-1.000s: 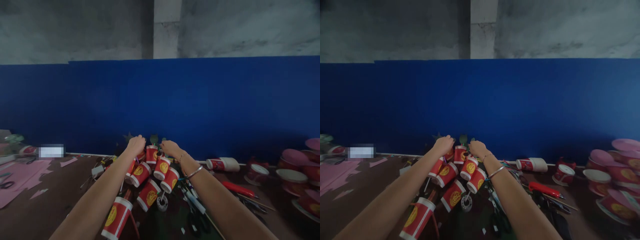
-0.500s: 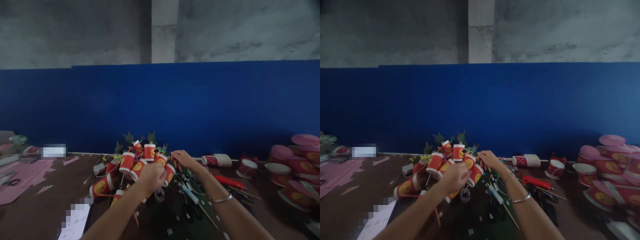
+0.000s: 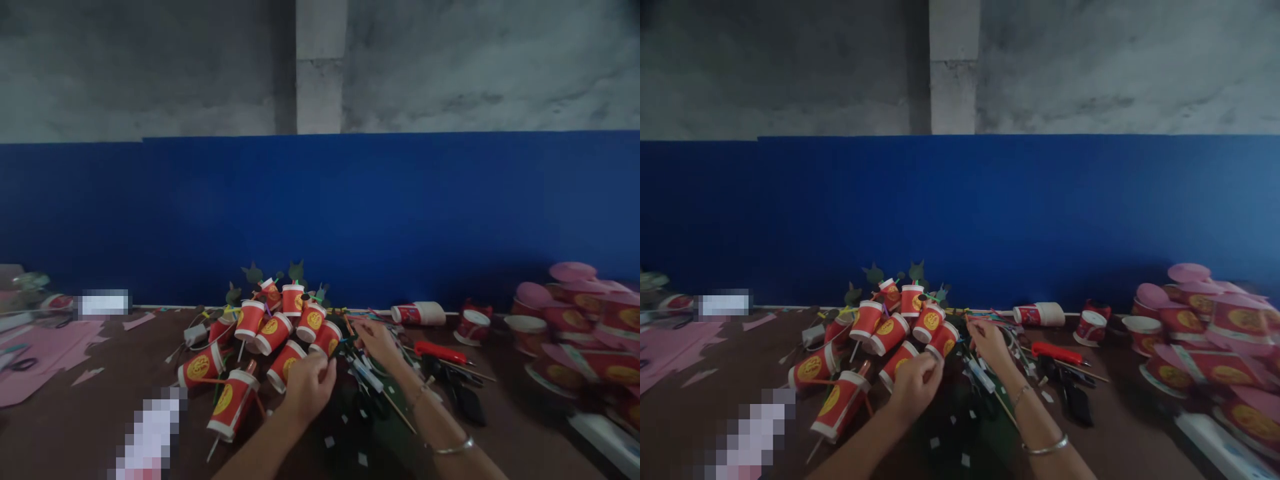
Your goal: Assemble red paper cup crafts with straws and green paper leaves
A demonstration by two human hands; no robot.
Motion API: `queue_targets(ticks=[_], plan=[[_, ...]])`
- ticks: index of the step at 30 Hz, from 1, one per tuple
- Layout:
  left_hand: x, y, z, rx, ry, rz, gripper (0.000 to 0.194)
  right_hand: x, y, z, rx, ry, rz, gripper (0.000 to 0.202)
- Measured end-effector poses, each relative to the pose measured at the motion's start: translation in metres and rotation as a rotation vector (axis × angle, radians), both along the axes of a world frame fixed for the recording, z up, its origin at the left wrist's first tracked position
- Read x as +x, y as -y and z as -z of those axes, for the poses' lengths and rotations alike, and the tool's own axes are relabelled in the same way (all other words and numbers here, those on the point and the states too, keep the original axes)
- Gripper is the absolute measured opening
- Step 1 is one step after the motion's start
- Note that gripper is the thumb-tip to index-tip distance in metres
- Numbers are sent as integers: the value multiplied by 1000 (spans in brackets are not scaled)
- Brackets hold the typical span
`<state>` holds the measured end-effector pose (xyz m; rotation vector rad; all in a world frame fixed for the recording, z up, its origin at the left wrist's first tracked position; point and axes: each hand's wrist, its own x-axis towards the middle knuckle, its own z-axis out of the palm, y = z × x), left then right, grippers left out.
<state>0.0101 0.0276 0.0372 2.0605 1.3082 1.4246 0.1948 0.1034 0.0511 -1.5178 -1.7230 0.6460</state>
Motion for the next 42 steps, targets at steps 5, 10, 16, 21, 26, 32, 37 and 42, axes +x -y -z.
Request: queue_targets(ticks=[5, 10, 16, 21, 26, 32, 37, 42], plan=[[-23, -22, -23, -6, 356, -172, 39, -55, -29, -26, 135, 167, -31, 32], [-37, -31, -35, 5, 555, -237, 40, -90, -64, -47, 226, 347, -33, 25], [-46, -38, -29, -58, 607, -231, 33, -98, -81, -51, 278, 392, -62, 15], [-55, -61, -25, -99, 625, -263, 23, -96, -79, -56, 366, 253, -18, 20], [-53, -87, -47, -118, 646, -199, 45, -98, -67, -67, 446, 118, -40, 25], [-47, -92, -66, -85, 687, -34, 44, -96, -42, -75, 499, 68, -96, 24], [-47, -97, -54, -102, 664, -62, 44, -91, -34, -76, 524, 120, -112, 22], [-45, -97, -44, -114, 616, -66, 47, -87, -30, -78, 560, 209, -115, 18]])
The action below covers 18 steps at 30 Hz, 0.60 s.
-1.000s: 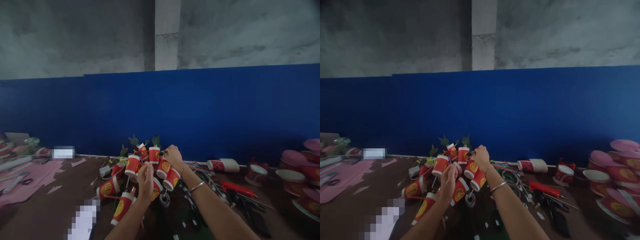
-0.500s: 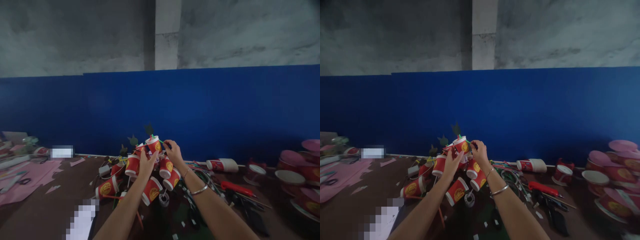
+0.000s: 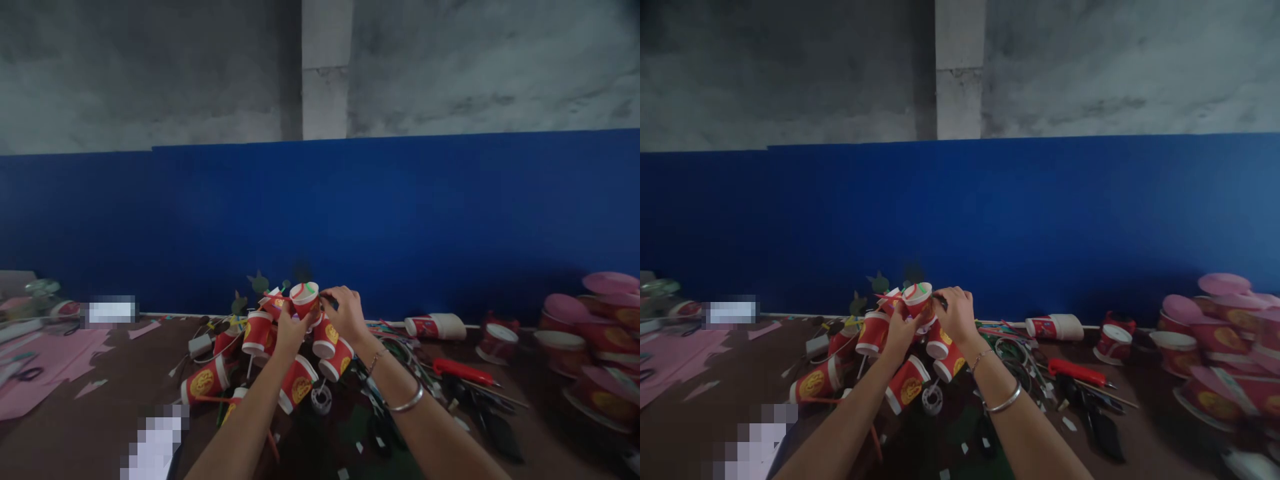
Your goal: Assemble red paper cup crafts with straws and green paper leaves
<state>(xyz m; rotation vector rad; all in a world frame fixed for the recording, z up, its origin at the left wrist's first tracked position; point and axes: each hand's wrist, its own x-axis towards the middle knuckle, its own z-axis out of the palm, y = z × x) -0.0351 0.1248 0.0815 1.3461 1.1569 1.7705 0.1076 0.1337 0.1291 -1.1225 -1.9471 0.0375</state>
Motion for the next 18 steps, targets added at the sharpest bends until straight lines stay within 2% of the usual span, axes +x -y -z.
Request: queue_targets(ticks=[12, 18], plan=[[2, 0, 4, 12, -178, 2, 42, 9, -1, 3, 97, 91, 66, 16], [5, 1, -5, 26, -266, -83, 40, 15, 0, 3, 129, 88, 86, 16]])
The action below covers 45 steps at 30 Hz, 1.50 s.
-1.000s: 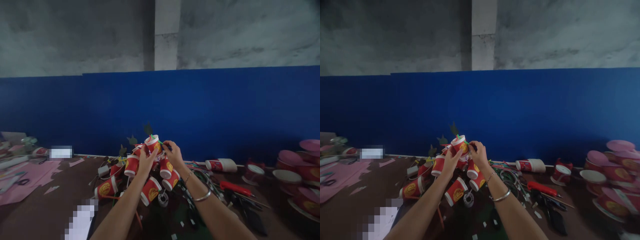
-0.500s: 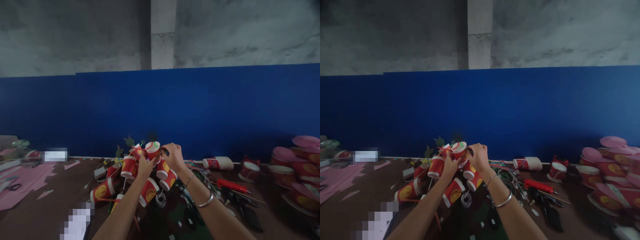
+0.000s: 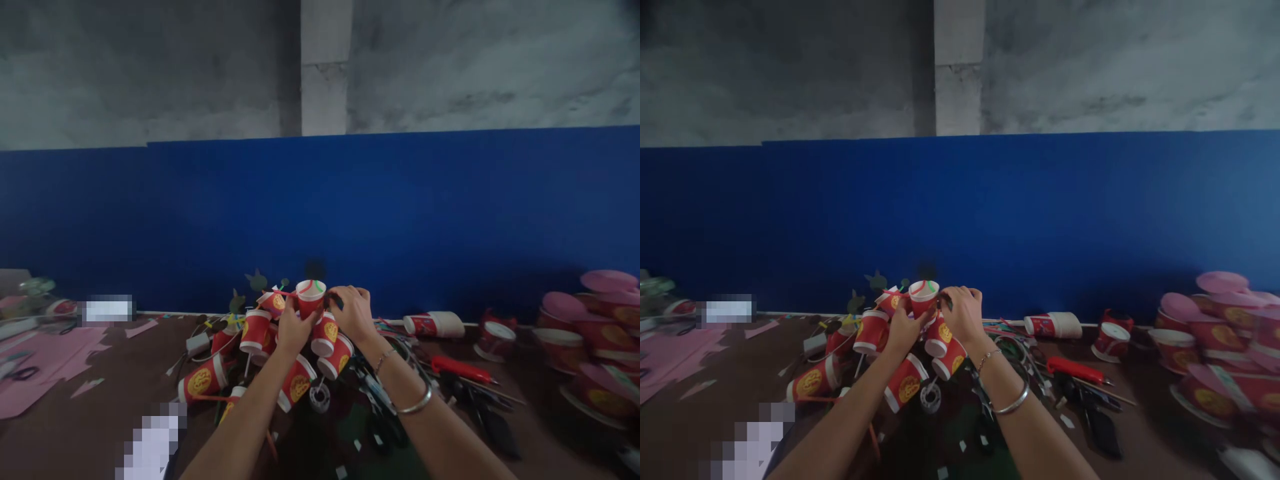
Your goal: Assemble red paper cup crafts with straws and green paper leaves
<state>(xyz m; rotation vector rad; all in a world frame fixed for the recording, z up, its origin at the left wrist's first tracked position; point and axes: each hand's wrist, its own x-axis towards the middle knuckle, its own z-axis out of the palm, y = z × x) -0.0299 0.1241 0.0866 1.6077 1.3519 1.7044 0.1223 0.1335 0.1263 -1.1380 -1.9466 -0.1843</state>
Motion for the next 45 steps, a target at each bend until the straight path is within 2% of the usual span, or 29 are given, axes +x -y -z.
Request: queue_targets(ticks=[5, 12, 15, 18, 22, 28, 31, 33, 35, 40, 45], plan=[[5, 1, -7, 24, -43, -66, 49, 10, 0, 2, 28, -3, 29, 13], [8, 6, -5, 47, -29, 19, 46, 22, 8, -3, 144, 82, 106, 15], [10, 9, -1, 33, -15, 46, 47, 20, 8, 0, 188, -34, 171, 34], [14, 11, 3, 24, -4, 36, 47, 13, 4, 9, 107, -217, 53, 59], [18, 14, 8, -1, -9, 3, 47, -1, 4, 15, -141, -526, -211, 70], [19, 25, 10, -23, 17, 4, 44, -7, 14, 0, -178, -729, -377, 66], [20, 28, 8, -20, 66, 39, 42, -5, 15, -5, -265, -840, -434, 52], [21, 27, 9, -20, 94, 41, 42, -4, 13, -8, -303, -883, -426, 39], [22, 24, 10, -16, 101, 41, 42, -2, 9, -13, -304, -863, -409, 33], [20, 21, 12, -19, 66, 6, 43, 6, 1, -24, -324, -687, -370, 36], [18, 26, 13, -36, -6, -12, 43, 11, -8, -28, -367, -623, -296, 31]])
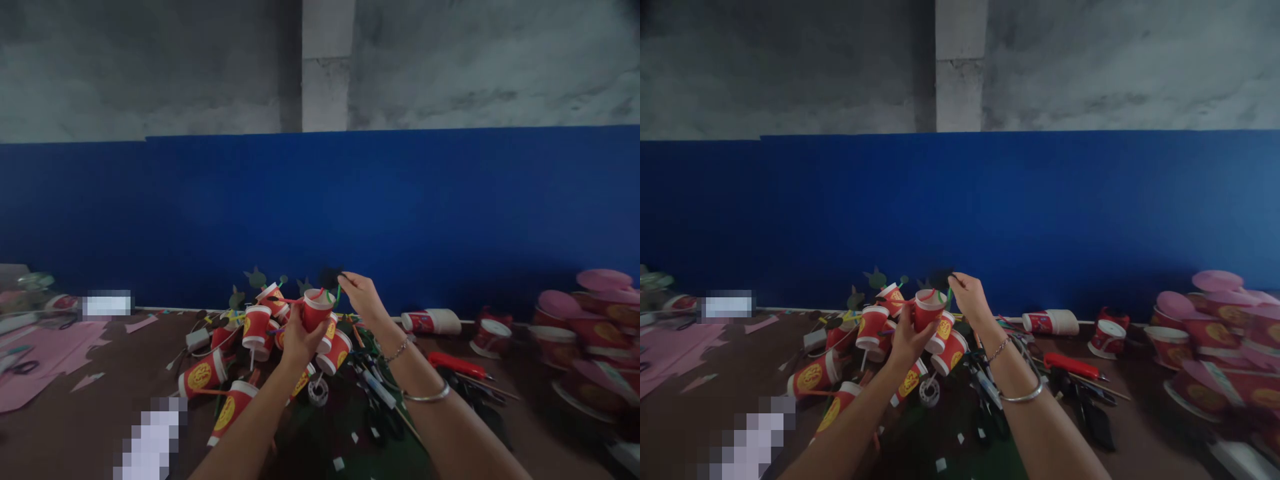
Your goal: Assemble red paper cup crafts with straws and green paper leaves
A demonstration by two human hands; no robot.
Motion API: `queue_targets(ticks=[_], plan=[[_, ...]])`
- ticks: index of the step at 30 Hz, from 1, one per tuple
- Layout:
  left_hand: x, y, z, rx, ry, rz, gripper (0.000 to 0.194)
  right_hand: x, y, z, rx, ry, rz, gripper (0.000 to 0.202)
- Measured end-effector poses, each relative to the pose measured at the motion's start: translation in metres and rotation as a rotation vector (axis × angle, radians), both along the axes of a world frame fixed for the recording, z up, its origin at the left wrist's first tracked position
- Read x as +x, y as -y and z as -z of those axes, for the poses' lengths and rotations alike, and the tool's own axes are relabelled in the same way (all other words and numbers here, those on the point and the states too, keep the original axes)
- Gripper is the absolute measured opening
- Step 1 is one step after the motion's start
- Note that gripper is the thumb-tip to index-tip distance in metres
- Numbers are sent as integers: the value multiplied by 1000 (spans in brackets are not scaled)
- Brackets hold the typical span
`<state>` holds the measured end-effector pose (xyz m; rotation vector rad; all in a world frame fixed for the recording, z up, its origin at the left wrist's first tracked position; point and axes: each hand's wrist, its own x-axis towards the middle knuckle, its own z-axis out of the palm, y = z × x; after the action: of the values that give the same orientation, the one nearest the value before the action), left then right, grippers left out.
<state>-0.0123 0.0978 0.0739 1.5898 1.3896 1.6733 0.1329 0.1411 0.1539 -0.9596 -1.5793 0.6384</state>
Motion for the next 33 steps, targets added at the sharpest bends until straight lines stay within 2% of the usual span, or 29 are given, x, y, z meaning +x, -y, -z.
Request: queue_targets(ticks=[3, 6, 8, 10, 11, 13, 19, 25, 33], plan=[[1, 3, 0, 15, 24, 50, 43, 1, -4, 1, 1, -8, 18, 33], [-2, 7, -5, 108, 113, 100, 43, 2, -7, 2, 10, -13, 36, 33], [-6, 10, -12, 172, 177, 65, 38, 3, -7, 3, 13, -10, 47, 33], [-10, 12, -22, 234, 189, -39, 37, 3, -7, 5, 15, -5, 55, 32], [-12, 12, -27, 249, 174, -77, 36, 3, -7, 6, 18, -2, 59, 31], [-14, 10, -35, 218, 154, -74, 33, 2, -6, 6, 30, 2, 63, 28], [-17, -4, -52, 96, 70, 110, 38, -3, -3, 2, 82, 3, 38, 26], [-20, -11, -69, 244, -228, 95, 33, -2, 1, -4, 100, 10, -8, 27], [-24, -21, -74, 203, -242, 104, 23, 0, 4, -5, 72, 46, -46, 25]])
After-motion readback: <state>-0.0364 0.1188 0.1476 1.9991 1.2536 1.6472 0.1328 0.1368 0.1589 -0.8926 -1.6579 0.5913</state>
